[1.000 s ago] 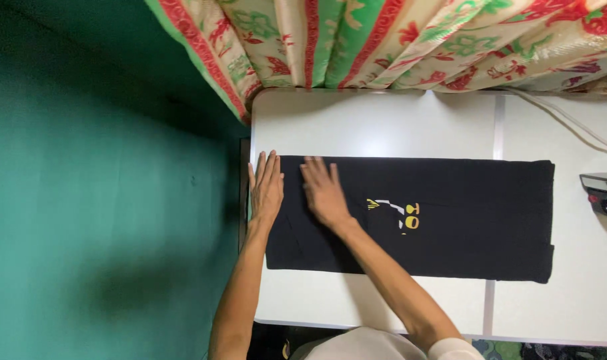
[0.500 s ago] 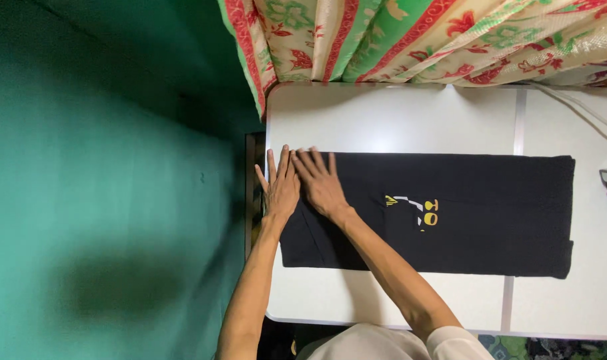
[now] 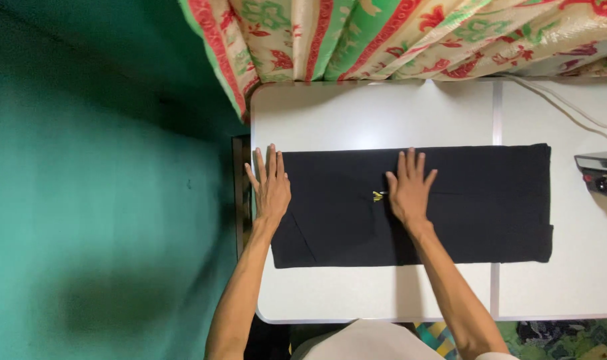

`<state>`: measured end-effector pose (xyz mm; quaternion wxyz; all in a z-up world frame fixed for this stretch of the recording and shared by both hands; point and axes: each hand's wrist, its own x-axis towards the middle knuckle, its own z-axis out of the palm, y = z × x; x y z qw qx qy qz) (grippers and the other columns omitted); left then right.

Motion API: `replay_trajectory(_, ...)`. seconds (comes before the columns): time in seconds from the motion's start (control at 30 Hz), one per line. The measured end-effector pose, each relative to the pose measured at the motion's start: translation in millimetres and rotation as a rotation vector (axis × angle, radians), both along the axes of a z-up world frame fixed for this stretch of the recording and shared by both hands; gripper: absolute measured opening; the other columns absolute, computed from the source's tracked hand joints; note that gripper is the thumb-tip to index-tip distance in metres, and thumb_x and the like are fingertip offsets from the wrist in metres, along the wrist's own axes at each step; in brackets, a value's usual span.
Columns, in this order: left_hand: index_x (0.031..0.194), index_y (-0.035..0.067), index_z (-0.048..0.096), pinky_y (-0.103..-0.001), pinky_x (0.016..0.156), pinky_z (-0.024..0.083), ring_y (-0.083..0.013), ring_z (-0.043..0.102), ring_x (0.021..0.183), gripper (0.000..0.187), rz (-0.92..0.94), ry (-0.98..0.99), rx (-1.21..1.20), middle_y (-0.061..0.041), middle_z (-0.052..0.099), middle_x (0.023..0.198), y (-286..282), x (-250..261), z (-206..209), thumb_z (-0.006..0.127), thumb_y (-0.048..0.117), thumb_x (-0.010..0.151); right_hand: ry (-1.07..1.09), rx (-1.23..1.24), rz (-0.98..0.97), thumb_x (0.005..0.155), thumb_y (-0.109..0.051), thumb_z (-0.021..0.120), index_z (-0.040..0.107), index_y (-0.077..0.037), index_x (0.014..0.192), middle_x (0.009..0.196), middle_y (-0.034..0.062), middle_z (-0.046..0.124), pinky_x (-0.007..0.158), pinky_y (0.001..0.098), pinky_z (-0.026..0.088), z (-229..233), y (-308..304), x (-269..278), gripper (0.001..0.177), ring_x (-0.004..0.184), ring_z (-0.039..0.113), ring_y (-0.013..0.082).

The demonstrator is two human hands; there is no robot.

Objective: The person irons a black t-shirt on a white table, then folds it neatly. The iron is set aside after use, and the folded shirt remains on the table.

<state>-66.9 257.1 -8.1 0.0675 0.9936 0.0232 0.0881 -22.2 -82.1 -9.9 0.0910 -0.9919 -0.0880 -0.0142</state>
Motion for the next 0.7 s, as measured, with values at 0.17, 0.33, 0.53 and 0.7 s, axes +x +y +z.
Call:
replay_trajectory(0.17,0.156,0.006,0.035,-0.061,0.121,0.016,-0.0399,0.017,0.154,0.06,-0.139,0.057,-0.181,-0.017,0.023,0.167,-56,-7,5,0.051,0.023,0.101,0.012,0.087,0.26,0.107,-0.032,0.042,0.037,-0.019,0.159,0.169,0.005,0.029,0.119,0.0665,0.019,5,82,-11,0.054,0.156,0.021,0.0317)
replay_trajectory(0.33,0.158,0.018,0.035,-0.063,0.12,0.019,-0.0381,0.019,0.154,0.073,-0.136,0.11,-0.096,-0.011,0.022,0.169,-34,-27,4,0.059,0.045,0.095,0.002,0.043,0.301,0.106,-0.031,0.044,0.039,-0.02,0.158,0.169,0.003,0.029,0.12,0.0676,0.016,-1,51,-11,0.053,0.156,0.022,0.0286)
replay_trajectory(0.53,0.157,0.002,0.034,-0.071,0.116,0.011,-0.0513,0.012,0.152,0.073,0.142,0.023,-0.105,-0.03,0.02,0.164,-44,-35,22,0.061,0.036,0.098,-0.021,0.115,0.017,0.109,-0.023,0.045,0.041,-0.006,0.157,0.167,0.0145,0.031,0.115,0.0693,0.025,12,-6,-27,0.051,0.153,0.026,0.0378)
replay_trajectory(0.7,0.153,0.001,0.038,-0.063,0.12,0.017,-0.0421,0.019,0.153,0.062,-0.167,0.077,-0.279,-0.023,0.026,0.165,-157,-44,13,0.057,0.015,0.096,-0.024,0.232,0.391,0.097,-0.011,0.051,0.048,-0.013,0.151,0.161,0.007,0.044,0.123,0.0515,0.024,13,34,-55,0.054,0.152,0.034,0.0277)
